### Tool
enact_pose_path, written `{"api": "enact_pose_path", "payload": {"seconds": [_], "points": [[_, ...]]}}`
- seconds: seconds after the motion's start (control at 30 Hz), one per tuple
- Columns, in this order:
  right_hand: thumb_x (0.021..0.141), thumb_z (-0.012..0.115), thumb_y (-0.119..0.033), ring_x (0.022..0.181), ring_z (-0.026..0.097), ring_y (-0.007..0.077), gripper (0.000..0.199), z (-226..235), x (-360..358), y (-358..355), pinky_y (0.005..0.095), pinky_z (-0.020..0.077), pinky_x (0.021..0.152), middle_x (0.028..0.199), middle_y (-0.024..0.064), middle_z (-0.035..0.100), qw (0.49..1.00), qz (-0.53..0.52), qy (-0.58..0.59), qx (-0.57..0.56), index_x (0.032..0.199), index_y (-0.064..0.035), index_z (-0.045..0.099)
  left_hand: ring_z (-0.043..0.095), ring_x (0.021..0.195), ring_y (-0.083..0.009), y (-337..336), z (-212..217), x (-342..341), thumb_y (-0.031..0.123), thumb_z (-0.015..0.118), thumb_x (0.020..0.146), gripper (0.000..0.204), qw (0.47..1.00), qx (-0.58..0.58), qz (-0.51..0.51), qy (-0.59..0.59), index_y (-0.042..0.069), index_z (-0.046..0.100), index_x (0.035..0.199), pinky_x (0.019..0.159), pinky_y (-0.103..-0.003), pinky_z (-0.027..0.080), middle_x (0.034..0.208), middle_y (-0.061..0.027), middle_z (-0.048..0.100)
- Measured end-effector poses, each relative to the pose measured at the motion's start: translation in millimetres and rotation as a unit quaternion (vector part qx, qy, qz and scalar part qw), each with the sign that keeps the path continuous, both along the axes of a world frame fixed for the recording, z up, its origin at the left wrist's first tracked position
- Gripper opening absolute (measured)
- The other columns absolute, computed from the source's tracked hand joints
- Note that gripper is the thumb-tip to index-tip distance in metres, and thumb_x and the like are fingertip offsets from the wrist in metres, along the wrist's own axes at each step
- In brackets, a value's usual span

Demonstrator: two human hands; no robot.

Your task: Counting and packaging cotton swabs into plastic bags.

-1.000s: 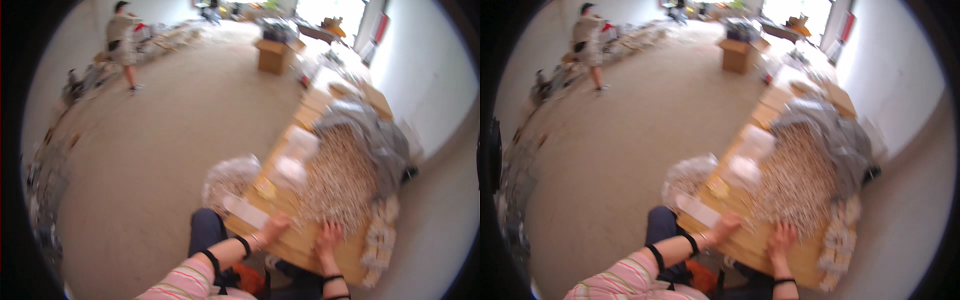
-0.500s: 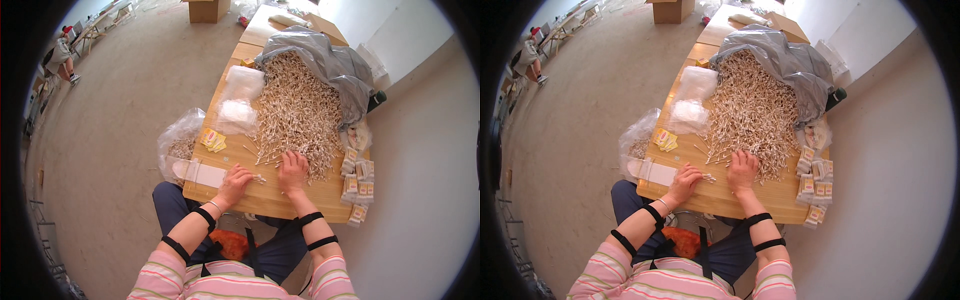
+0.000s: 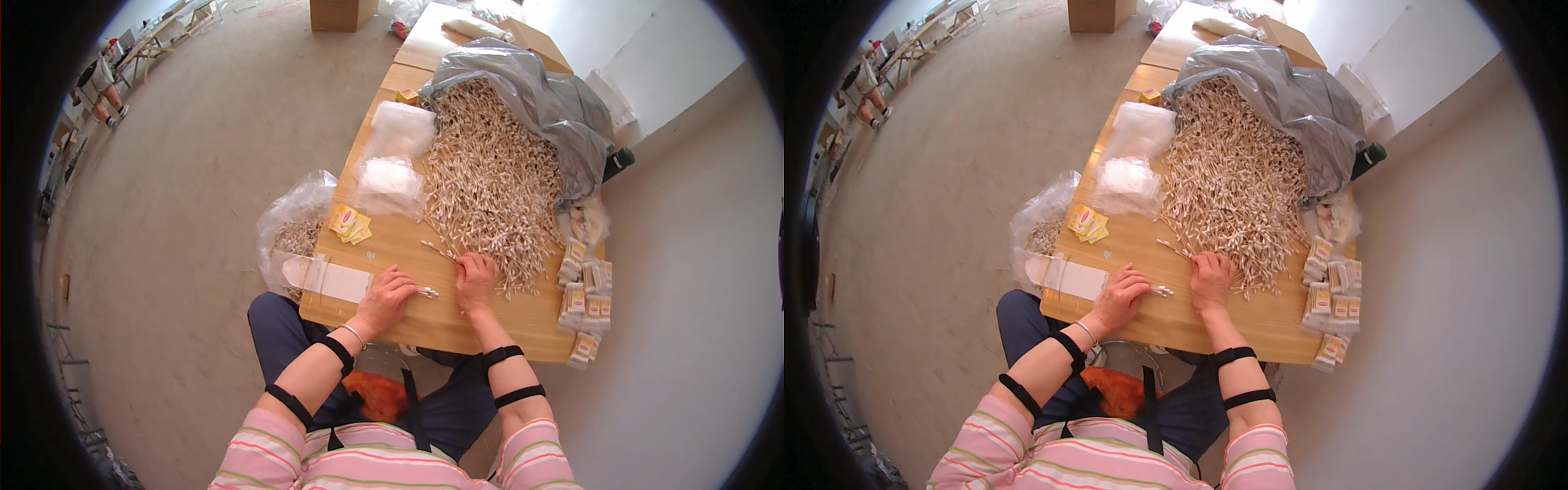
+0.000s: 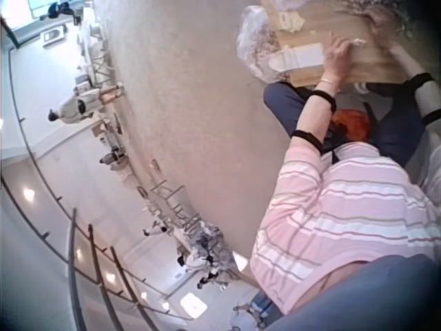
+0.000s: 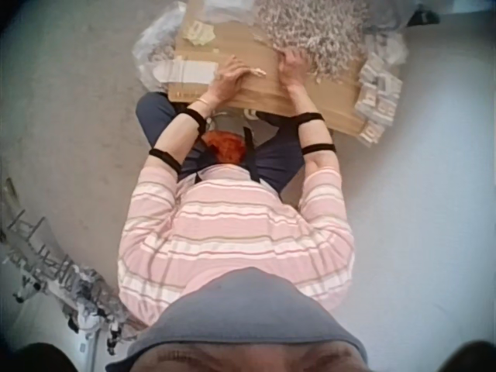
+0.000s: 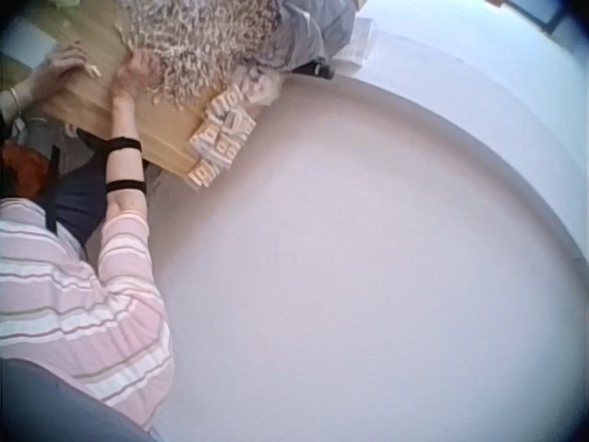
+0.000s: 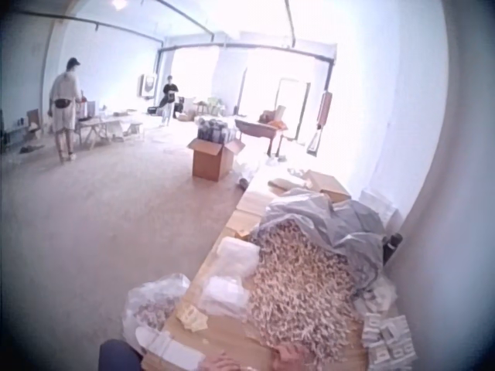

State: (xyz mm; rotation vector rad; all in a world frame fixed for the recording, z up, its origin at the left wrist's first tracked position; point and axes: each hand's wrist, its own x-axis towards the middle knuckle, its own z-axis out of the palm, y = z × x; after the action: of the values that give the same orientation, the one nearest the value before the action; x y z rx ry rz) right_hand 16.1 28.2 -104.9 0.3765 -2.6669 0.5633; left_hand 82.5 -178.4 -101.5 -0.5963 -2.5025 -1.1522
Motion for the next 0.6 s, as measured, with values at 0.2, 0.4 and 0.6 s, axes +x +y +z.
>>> {"api": "enact_pose_path", "payload": {"seconds": [0.2, 0.4, 0.6], "points": [[0.076, 0.065, -0.009, 0.095, 0.054, 0.0218, 0.010, 12, 32, -23, 0.0387, 0.0365, 0.090, 0.086, -0.0019, 0.066, 0.996, 0.071, 0.005, -0.054, 0.083, -0.0142, 0.068, 0.057, 0.101, -0.0264, 0, 0, 5, 0.001, 0.062, 0.075, 0.017, 0.999, -0.002, -0.046, 0.014, 0.007, 0.063, 0.091, 0.100, -0.042, 0.042, 0.096, -0.0076, 0.063], [0.075, 0.065, -0.007, 0.091, 0.055, 0.0215, 0.012, 0, 40, -7, 0.0389, 0.0388, 0.084, 0.084, -0.0017, 0.066, 0.993, 0.014, -0.037, -0.107, 0.083, -0.0151, 0.069, 0.048, 0.114, -0.0298, 8, 22, 9, 0.014, 0.069, 0.074, 0.028, 0.994, -0.035, 0.098, -0.046, 0.008, 0.061, 0.100, 0.103, -0.042, 0.036, 0.111, -0.0097, 0.056], [0.077, 0.063, -0.008, 0.096, 0.053, 0.0228, 0.016, 8, 24, 17, 0.0386, 0.0392, 0.086, 0.093, -0.0005, 0.063, 0.993, -0.117, 0.000, -0.011, 0.089, -0.0159, 0.069, 0.042, 0.122, -0.0311, 4, 7, 8, 0.018, 0.070, 0.075, 0.027, 0.995, -0.073, 0.067, -0.024, 0.009, 0.061, 0.099, 0.105, -0.042, 0.034, 0.126, -0.0107, 0.049]]}}
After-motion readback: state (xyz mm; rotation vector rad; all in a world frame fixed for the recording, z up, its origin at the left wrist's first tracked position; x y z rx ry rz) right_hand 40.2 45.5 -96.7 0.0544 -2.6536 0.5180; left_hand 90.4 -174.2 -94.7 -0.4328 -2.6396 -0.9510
